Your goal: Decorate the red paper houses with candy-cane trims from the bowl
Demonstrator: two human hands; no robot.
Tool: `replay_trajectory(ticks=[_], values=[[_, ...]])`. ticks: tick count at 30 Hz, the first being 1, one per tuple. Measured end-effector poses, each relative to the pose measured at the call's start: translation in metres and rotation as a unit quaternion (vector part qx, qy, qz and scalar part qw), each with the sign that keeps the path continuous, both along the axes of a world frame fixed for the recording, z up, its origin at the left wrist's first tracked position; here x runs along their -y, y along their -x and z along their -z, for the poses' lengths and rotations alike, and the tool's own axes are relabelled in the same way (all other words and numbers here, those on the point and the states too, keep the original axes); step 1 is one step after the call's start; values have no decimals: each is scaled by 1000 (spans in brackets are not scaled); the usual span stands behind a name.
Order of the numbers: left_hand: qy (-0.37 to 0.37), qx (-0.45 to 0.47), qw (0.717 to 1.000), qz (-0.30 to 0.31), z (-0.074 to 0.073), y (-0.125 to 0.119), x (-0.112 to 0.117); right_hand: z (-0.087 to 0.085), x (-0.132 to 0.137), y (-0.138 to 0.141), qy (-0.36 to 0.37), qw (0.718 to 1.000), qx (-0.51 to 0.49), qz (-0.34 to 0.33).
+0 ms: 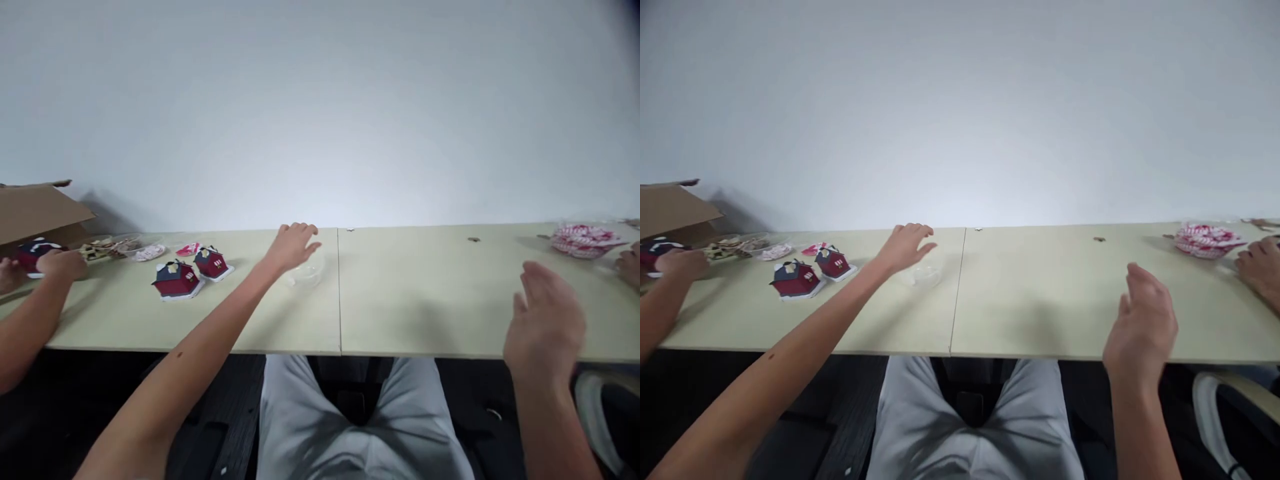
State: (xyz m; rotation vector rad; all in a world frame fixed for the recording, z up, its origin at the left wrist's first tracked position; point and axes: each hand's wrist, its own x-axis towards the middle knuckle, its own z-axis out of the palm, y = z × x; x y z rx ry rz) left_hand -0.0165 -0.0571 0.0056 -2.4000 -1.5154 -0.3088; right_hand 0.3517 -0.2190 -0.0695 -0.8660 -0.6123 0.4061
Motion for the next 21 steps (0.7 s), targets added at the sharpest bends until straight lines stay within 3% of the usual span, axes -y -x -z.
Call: replay_trajectory(ticks=[1,4,7,9,13,17,21], values=[[61,-23,996,-52,-6,10,-8,10,-11,-4,27,998,50,41],[227,-106,957,-147,-7,16,-25,45,-38,10,149,972,180,-36],[285,-147,932,-172,12,5,-38,71,-51,35,203,898,362,-144],[286,-168,925,-183,27,-1,-45,78,-55,41,215,869,392,-213],[272,-200,923,-183,42,-3,-51,81,-58,32,242,878,326,-253],[272,-216,922,-171,44,0,-50,79,-57,28,235,892,301,-243],[267,-196,933,-141,45,3,-48,78,-55,31,245,881,326,-239]])
